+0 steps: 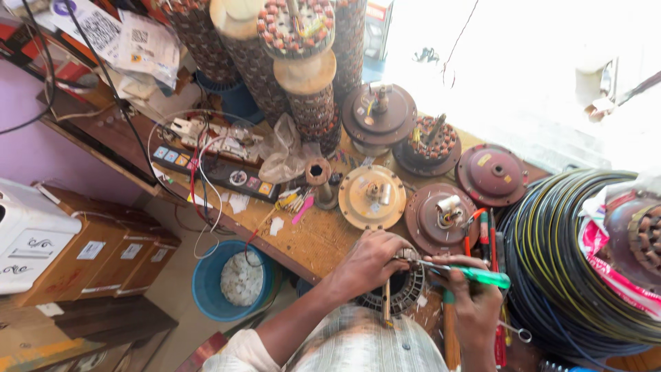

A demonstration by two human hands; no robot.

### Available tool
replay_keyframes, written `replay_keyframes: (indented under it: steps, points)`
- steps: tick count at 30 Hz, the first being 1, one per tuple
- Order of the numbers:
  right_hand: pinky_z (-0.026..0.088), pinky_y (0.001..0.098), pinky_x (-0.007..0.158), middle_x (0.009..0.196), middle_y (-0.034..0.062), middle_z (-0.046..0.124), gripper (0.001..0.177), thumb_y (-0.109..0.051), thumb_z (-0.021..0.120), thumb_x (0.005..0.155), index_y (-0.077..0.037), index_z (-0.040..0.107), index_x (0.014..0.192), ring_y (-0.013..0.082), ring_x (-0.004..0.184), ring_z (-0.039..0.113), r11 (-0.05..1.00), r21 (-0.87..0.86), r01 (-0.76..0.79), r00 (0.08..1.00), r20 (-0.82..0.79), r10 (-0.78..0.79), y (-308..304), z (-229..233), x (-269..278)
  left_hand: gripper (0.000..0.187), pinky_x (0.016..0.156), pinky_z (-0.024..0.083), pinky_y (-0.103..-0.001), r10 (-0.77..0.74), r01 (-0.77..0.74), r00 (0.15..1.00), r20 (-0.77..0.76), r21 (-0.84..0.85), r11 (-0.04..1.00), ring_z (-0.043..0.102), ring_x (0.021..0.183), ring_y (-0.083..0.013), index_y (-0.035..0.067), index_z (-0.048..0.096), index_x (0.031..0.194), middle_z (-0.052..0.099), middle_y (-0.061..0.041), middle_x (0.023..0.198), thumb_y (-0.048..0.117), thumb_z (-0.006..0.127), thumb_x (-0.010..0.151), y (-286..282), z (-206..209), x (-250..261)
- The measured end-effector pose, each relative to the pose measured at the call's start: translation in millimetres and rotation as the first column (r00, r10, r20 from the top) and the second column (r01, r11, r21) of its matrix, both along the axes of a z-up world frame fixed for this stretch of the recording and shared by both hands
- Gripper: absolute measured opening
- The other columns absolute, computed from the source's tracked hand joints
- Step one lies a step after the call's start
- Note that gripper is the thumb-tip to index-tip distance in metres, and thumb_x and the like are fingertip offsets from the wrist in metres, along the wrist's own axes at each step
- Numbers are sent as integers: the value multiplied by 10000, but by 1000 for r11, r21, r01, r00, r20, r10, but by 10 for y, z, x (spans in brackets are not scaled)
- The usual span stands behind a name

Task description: The person uses a screwdriver to adjust and tighten components on a motor stator held in the left hand. The work is performed at a cluttered workbench with various motor parts and tools visible.

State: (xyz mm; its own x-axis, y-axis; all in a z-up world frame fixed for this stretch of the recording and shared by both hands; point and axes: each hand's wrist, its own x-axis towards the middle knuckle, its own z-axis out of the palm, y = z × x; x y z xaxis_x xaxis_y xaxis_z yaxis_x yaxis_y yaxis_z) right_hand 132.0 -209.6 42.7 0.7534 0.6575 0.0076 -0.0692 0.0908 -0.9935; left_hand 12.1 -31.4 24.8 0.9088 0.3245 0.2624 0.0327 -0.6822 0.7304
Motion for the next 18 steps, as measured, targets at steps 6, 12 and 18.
replay_keyframes:
  steps: [6, 12, 18]
  points:
    - [637, 421, 932, 1101, 235, 723, 246, -136, 516, 1047, 84, 570, 1144, 312, 1044, 744, 994, -57, 95, 994, -40, -98, -174, -25, 78, 345, 992, 465, -430, 0, -1, 991, 132, 5, 1000, 653, 1066, -309, 67, 676, 1185, 706, -105, 1068, 225, 775, 896, 36, -129, -54]
    - [640, 439, 917, 1093, 261, 712, 239, -128, 525, 1034, 75, 557, 1157, 342, 1055, 742, 988, -60, 144, 987, -67, -148, -194, -178, 187, 346, 979, 491, -415, 15, 3, 974, 226, -78, 997, 688, 1065, -287, 103, 674, 1219, 735, -75, 1109, 181, 777, 898, 99, -241, -158]
    - [640, 450, 907, 1101, 269, 717, 235, -108, 525, 1022, 87, 563, 1148, 357, 1068, 730, 989, -93, 113, 986, -110, -123, -173, -340, 227, 379, 953, 512, -414, -69, 96, 985, 160, -170, 981, 669, 1044, -312, 84, 671, 1228, 713, -97, 1109, 168, 789, 877, 158, -142, -251]
